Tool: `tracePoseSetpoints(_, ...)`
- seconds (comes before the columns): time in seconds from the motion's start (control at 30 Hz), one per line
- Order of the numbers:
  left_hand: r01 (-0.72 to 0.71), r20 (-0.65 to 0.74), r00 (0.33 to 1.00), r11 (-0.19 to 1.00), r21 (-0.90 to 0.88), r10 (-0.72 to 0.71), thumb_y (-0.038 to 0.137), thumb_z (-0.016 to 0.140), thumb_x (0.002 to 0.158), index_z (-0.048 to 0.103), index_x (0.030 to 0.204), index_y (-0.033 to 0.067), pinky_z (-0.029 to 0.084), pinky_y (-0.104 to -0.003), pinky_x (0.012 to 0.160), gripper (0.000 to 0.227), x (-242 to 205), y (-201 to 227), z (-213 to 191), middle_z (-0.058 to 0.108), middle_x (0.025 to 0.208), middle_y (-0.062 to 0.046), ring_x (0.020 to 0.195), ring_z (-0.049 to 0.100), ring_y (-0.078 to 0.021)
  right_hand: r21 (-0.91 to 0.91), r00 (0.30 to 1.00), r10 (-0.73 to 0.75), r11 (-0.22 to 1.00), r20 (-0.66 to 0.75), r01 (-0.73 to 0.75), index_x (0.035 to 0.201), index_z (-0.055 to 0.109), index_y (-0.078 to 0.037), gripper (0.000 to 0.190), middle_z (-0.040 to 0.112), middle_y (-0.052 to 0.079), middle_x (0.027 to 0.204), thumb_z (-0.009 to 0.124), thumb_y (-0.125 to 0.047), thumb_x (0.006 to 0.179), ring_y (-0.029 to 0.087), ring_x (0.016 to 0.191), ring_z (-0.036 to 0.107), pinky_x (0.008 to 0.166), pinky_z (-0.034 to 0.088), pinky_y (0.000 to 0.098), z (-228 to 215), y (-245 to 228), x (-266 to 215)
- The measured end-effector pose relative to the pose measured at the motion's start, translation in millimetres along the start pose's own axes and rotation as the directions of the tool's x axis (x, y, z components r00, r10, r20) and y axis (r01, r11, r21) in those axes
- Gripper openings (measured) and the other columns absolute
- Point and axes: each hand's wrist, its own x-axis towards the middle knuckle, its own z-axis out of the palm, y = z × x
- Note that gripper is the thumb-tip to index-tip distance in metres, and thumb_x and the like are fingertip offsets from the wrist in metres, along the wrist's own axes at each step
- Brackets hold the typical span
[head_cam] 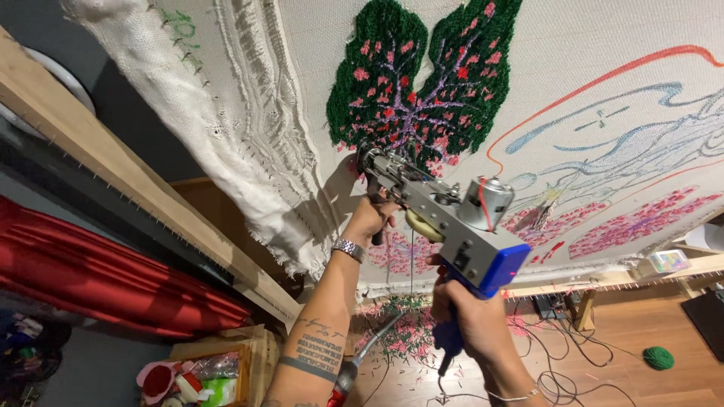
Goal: Using a tufting gun to apply yarn to a rug design on a frame.
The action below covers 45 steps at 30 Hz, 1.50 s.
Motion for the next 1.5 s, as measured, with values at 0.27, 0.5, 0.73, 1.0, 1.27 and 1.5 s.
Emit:
tracePoseSetpoints(0.27, -0.045, -0.313, 0.933, 0.918, 0.393, 0.18, 0.034, 0.084, 0.081, 0.075, 0.072, 0.0007, 0.044, -0.034, 0.048, 0.036, -39.1, 59.5, -33.2, 0.071, 0.063, -0.01, 0.049, 0.059, -0.0175, -0.562, 0.945, -0.326, 0.775, 0.038, 0.29, 0.109, 0.065, -0.002, 0.031, 0.069, 0.002, 0.082, 0.069, -0.003, 0.078, 0.009, 0.069, 0.064, 0.059, 0.053, 0.0276, 14.0, 26.5, 10.5)
tracePoseSetpoints(0.5, 0.198, -0.433, 0.813, 0.515, 0.834, 0.389, 0.052, 0.088, 0.072, 0.074, 0.07, 0.0024, 0.051, -0.046, 0.054, 0.052, -107.5, 145.5, -17.7, 0.07, 0.067, -0.019, 0.06, 0.069, -0.0361, 0.277, 0.977, 0.183, 0.95, -0.113, -0.146, 0.116, 0.067, 0.005, 0.034, 0.043, 0.004, 0.062, 0.059, -0.001, 0.084, 0.016, 0.051, 0.044, 0.052, 0.041, 0.0341, 43.9, 26.8, -2.5)
tracePoseSetpoints(0.73, 0.257, -0.456, 0.785, 0.451, 0.855, 0.418, 0.053, 0.089, 0.068, 0.075, 0.073, 0.0039, 0.055, -0.049, 0.059, 0.051, -110.3, 157.8, -15.1, 0.072, 0.072, -0.02, 0.067, 0.072, -0.0393, 0.407, 0.955, 0.259, 0.895, -0.143, -0.182, 0.114, 0.059, 0.006, 0.032, 0.04, 0.004, 0.063, 0.053, -0.001, 0.083, 0.018, 0.05, 0.042, 0.05, 0.039, 0.036, 50.3, 27.3, -0.3)
tracePoseSetpoints(1.0, 0.23, -0.443, 0.78, 0.455, 0.86, 0.442, 0.054, 0.089, 0.067, 0.076, 0.077, 0.0036, 0.055, -0.05, 0.061, 0.053, -107.2, 156.9, -14.1, 0.072, 0.074, -0.022, 0.07, 0.072, -0.0411, 0.388, 0.966, 0.214, 0.91, -0.143, -0.144, 0.111, 0.055, 0.006, 0.03, 0.04, 0.005, 0.062, 0.052, 0.002, 0.082, 0.018, 0.047, 0.041, 0.049, 0.038, 0.0369, 48.3, 26.2, 1.9)
tracePoseSetpoints(1.27, 0.184, -0.427, 0.798, 0.503, 0.845, 0.425, 0.055, 0.087, 0.069, 0.078, 0.081, 0.0073, 0.055, -0.051, 0.063, 0.05, -99.8, 155.6, -12.7, 0.073, 0.074, -0.021, 0.072, 0.072, -0.0411, 0.37, 0.984, 0.136, 0.925, -0.115, -0.085, 0.113, 0.053, 0.006, 0.031, 0.042, 0.005, 0.063, 0.051, 0.002, 0.082, 0.016, 0.048, 0.039, 0.049, 0.037, 0.0354, 42.3, 25.5, 5.3)
tracePoseSetpoints(1.5, 0.191, -0.429, 0.794, 0.493, 0.849, 0.432, 0.057, 0.087, 0.07, 0.077, 0.079, 0.0056, 0.054, -0.051, 0.063, 0.053, -102.1, 149.7, -10.7, 0.072, 0.074, -0.022, 0.072, 0.071, -0.0414, 0.261, 0.991, 0.104, 0.962, -0.09, -0.077, 0.122, 0.054, 0.007, 0.042, 0.046, 0.006, 0.064, 0.05, -0.001, 0.081, 0.017, 0.049, 0.043, 0.05, 0.041, 0.0358, 32.5, 26.0, 1.2)
